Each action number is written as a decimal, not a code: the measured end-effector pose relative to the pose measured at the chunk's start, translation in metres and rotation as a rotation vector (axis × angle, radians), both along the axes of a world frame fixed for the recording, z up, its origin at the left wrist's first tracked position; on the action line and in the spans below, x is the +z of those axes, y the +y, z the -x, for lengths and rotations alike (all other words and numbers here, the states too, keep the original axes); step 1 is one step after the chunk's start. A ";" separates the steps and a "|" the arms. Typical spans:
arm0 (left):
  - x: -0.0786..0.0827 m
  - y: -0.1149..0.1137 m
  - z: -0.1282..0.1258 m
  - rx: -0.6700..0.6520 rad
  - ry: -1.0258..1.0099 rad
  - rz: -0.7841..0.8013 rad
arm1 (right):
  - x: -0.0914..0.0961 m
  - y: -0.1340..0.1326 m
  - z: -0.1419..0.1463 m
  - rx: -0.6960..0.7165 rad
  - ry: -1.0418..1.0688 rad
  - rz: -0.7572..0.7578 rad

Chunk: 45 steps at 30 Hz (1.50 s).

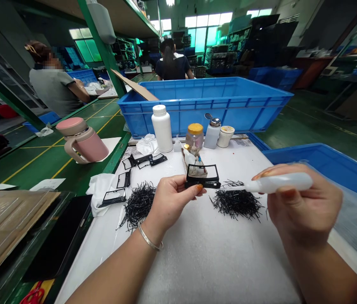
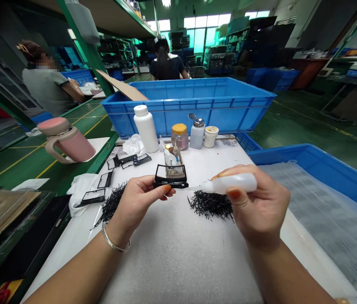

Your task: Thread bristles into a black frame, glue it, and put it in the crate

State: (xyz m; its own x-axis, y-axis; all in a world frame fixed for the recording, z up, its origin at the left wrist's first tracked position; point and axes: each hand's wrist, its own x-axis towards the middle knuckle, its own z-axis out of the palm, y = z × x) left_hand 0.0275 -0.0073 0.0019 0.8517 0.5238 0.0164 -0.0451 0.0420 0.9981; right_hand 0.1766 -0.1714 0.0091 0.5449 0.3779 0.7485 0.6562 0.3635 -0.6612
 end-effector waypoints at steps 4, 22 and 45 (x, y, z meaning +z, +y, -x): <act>0.001 0.000 0.001 0.018 -0.021 -0.030 | -0.004 0.003 -0.029 0.150 0.407 -0.161; 0.004 0.013 0.007 0.110 -0.082 -0.091 | -0.047 0.019 -0.090 -0.366 0.286 0.768; 0.001 0.031 0.009 0.247 -0.206 -0.030 | -0.002 0.100 0.009 -0.124 -0.154 0.522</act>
